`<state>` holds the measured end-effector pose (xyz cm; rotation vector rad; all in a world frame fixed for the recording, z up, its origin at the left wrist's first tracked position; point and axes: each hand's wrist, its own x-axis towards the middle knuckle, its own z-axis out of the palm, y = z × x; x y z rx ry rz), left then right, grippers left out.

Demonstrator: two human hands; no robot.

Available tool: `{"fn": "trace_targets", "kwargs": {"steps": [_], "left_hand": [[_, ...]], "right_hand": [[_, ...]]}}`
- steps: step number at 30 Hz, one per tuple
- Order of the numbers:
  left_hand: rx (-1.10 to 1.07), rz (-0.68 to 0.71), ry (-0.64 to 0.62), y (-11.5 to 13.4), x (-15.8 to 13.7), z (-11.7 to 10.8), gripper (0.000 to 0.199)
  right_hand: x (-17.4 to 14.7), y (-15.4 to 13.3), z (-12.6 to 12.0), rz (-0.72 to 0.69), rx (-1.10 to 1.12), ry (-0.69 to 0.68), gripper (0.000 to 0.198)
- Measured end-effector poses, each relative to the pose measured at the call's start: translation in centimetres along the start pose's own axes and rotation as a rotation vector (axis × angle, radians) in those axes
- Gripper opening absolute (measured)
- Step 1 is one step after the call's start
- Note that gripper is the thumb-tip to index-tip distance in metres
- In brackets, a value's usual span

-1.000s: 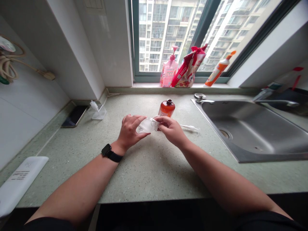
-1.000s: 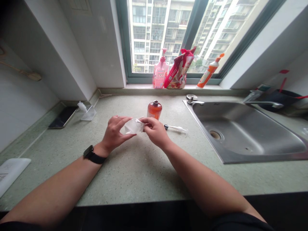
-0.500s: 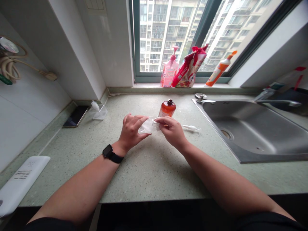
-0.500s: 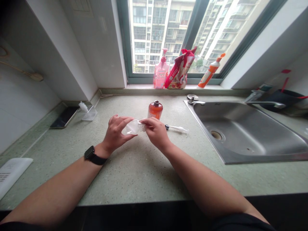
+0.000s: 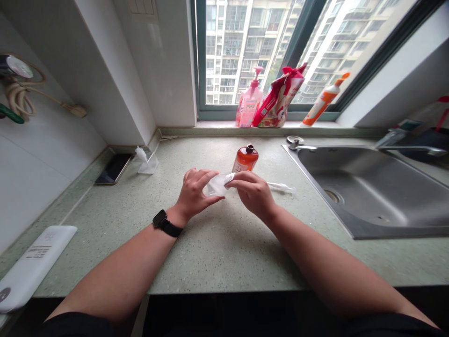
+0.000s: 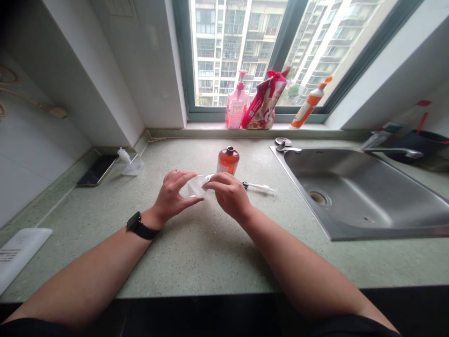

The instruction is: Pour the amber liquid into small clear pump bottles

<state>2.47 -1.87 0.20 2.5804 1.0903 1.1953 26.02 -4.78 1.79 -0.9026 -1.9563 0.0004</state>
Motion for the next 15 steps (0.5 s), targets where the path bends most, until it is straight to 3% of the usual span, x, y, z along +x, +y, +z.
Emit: {"fn": "trace_targets", "kwargs": {"steps": [9,15], "left_hand": [[0.036,-0.009,-0.010,-0.22,0.10,-0.01,0.071],[0.030,-0.027,-0.015,-0.13,0.14,-0.04,0.070]], "right_hand": [[0.20,-0.28,0.34,0.289,0.126,-0.030,0.039],[0.28,0.26,0.39,0.467,0.248,0.013,0.027]]}}
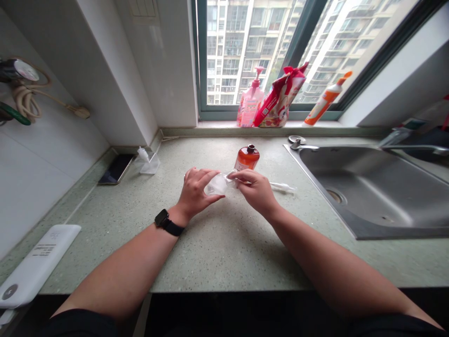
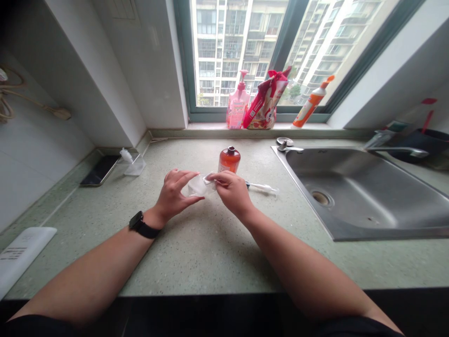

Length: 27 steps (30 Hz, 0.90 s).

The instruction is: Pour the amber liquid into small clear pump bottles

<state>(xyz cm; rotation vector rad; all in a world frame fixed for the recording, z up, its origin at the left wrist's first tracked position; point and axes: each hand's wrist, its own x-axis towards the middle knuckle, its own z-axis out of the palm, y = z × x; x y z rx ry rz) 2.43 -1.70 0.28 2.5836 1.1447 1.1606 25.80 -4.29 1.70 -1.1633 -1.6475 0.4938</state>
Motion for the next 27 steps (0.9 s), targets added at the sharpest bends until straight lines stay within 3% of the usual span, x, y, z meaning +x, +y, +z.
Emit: {"fn": "trace_targets", "kwargs": {"steps": [5,9,14,17,20,22,24,27], "left_hand": [[-0.048,-0.023,0.071,-0.2,0.1,-0.4,0.069],[-0.088,-0.129,0.153,-1.2,0.2,-0.2,0.073],[-0.132,-0.261,0.279,-2.9,0.2,0.7,0.072],[-0.155,-0.286,0.297,-3.4,0.2,1.1,0.072],[-0.191,-0.296,0.286,-3.3,0.2,1.1,0.072],[-0.219,-0.300,0.283,-3.2,0.2,1.1,0.072],[-0.237,-0.302,0.284,-3.0,0.2,1.1,0.072],[-0.230,-0.301,0.277,-2.9,0.2,1.0,0.071]], "right_hand": [[0.8,1.2,-0.3,0.256,0.260,0.065,0.023],[1.2,1.4,-0.4,0.403,0.412,0.046,0.022],[1.1,0.6,-0.3,0.471,0.538,-0.114,0.022],[0.8,0.2,-0.4,0.499,0.583,-0.301,0.023],[0.1,0.2,-0.4,0.465,0.561,-0.609,0.021],[-0.4,0.3,-0.3,0.360,0.435,-0.782,0.017],[-0.9,0.5,-0.1,0.232,0.214,-0.801,0.017],[-1.3,0.4,0.3,0.093,-0.088,-0.640,0.029]]}}
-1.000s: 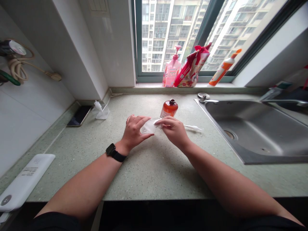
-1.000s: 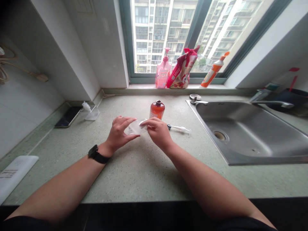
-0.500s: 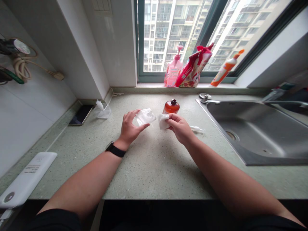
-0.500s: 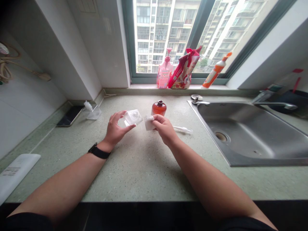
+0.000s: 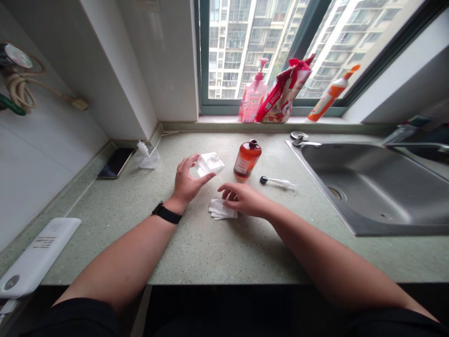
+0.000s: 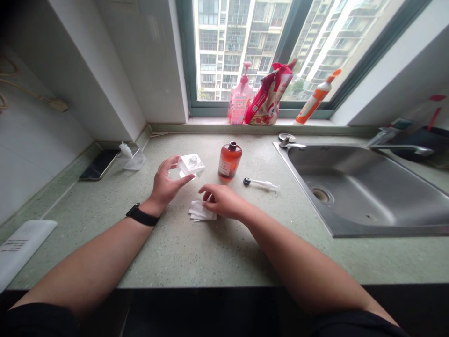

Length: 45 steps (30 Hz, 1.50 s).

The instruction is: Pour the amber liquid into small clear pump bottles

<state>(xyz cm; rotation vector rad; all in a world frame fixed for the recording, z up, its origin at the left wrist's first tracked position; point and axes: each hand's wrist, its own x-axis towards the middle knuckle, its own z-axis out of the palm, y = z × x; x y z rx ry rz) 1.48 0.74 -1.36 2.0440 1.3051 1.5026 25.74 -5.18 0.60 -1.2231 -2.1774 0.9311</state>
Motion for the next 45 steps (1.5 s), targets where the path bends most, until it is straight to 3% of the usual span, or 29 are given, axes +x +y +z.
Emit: {"fn": "trace_targets", "kwargs": {"steps": [4,6,10,12,14,16,22,23,26,30,32,35,40,45], "left_hand": [[0.006,0.002,0.003,0.0,0.0,-0.1,0.071],[-0.002,-0.003,0.008,0.0,0.0,-0.1,0.072],[-0.046,-0.035,0.013,0.2,0.1,0.0,0.072],[-0.079,-0.063,0.004,0.5,0.2,0.0,0.071],[-0.113,-0.094,-0.011,0.9,0.2,-0.2,0.072],[-0.138,-0.131,-0.035,1.2,0.2,-0.4,0.075],[-0.149,-0.191,-0.118,1.7,0.2,-0.6,0.077],[-0.147,-0.193,-0.126,1.8,0.2,-0.6,0.078],[-0.142,-0.194,-0.142,1.8,0.2,-0.4,0.079],[-0.136,-0.191,-0.153,1.8,0.2,-0.3,0.078],[-0.134,-0.197,-0.158,1.8,0.1,-0.3,0.079],[-0.137,-0.204,-0.163,1.9,0.1,-0.3,0.079],[-0.149,-0.179,-0.169,1.9,0.1,-0.3,0.078],[-0.160,-0.157,-0.172,1.9,-0.1,-0.2,0.078]], "right_hand": [[0.1,-0.6,0.1,-0.075,-0.208,0.143,0.016],[0.2,-0.8,0.1,-0.100,-0.261,0.095,0.011],[0.2,-1.5,0.2,-0.144,-0.325,-0.127,0.011],[-0.1,-2.0,-0.2,-0.195,-0.272,-0.122,0.007],[-0.4,-2.5,-1.1,-0.260,-0.161,0.001,0.001],[-0.6,-2.8,-2.7,-0.289,-0.043,0.196,0.012],[-1.2,0.1,-9.6,-0.158,0.246,0.902,0.044],[-1.5,0.9,-10.8,-0.100,0.238,0.950,0.049],[-3.3,3.4,-13.7,0.130,0.070,0.820,0.048],[-6.0,6.0,-15.9,0.502,-0.091,0.398,0.043],[-6.6,7.0,-16.4,0.575,-0.112,0.228,0.044],[-6.5,8.1,-16.6,0.630,-0.194,0.079,0.047],[-5.9,8.8,-16.4,0.711,-0.269,-0.035,0.041],[-6.6,7.2,-16.7,0.561,0.039,0.098,0.045]]}}
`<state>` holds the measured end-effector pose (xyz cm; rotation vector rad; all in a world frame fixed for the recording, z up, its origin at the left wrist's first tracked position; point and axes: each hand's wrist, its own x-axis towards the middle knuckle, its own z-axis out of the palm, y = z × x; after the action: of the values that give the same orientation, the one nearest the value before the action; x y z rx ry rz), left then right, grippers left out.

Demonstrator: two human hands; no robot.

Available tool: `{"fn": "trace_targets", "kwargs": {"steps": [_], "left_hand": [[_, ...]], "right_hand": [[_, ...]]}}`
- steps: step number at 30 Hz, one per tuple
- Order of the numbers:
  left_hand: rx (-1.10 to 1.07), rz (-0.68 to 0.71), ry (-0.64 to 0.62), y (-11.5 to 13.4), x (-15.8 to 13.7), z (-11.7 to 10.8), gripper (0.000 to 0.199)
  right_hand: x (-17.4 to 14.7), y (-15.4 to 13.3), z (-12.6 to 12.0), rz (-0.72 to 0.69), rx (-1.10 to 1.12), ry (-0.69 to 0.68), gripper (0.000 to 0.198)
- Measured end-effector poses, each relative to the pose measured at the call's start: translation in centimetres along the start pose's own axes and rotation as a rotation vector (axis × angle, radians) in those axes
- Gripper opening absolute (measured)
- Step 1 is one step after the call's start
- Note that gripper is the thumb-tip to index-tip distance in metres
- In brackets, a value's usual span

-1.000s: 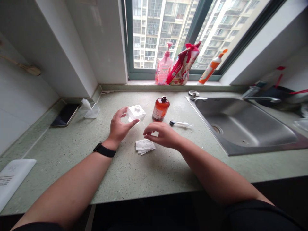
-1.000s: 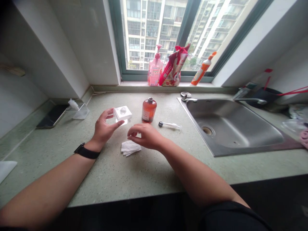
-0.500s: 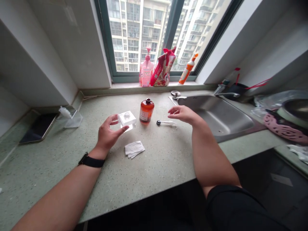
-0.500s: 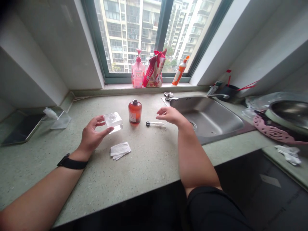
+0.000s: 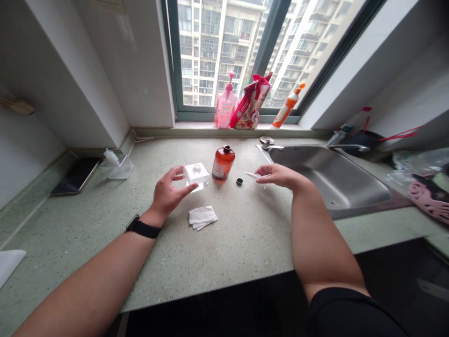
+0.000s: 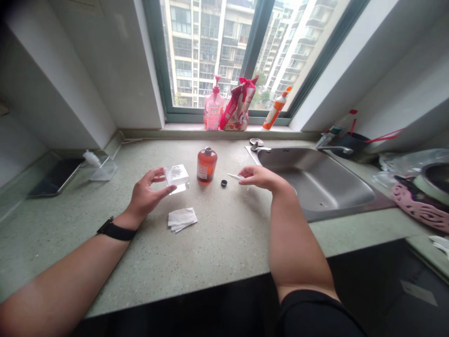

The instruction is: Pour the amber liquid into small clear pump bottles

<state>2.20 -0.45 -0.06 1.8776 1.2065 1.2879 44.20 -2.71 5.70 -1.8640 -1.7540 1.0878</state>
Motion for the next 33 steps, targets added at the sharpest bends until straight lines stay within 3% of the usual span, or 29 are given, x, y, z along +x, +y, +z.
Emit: {"fn": "trace_targets", "kwargs": {"steps": [3,7,12,20,30,33], "left_hand": [[-0.012,0.026,-0.011,0.0,-0.1,0.1,0.078],[-0.008,0.069,-0.016,0.0,-0.3,0.3,0.077],[0.062,0.157,-0.027,0.2,-0.5,0.3,0.074],[0.128,0.242,-0.052,0.4,-0.6,0.2,0.072],[0.198,0.318,-0.078,0.6,-0.8,0.2,0.072],[0.234,0.328,-0.093,0.8,-0.8,0.1,0.072]], "right_hand": [[-0.7,-1.6,0.7,-0.146,0.220,0.030,0.051],[-0.8,-4.1,3.4,-0.286,0.451,0.093,0.053],[-0.3,-6.4,7.2,-0.424,0.573,0.146,0.052],[0.2,-6.9,8.6,-0.586,0.391,0.359,0.047],[-1.1,-8.0,9.0,-0.703,0.008,0.456,0.026],[-1.5,-8.4,9.2,-0.732,-0.004,0.445,0.025]]}}
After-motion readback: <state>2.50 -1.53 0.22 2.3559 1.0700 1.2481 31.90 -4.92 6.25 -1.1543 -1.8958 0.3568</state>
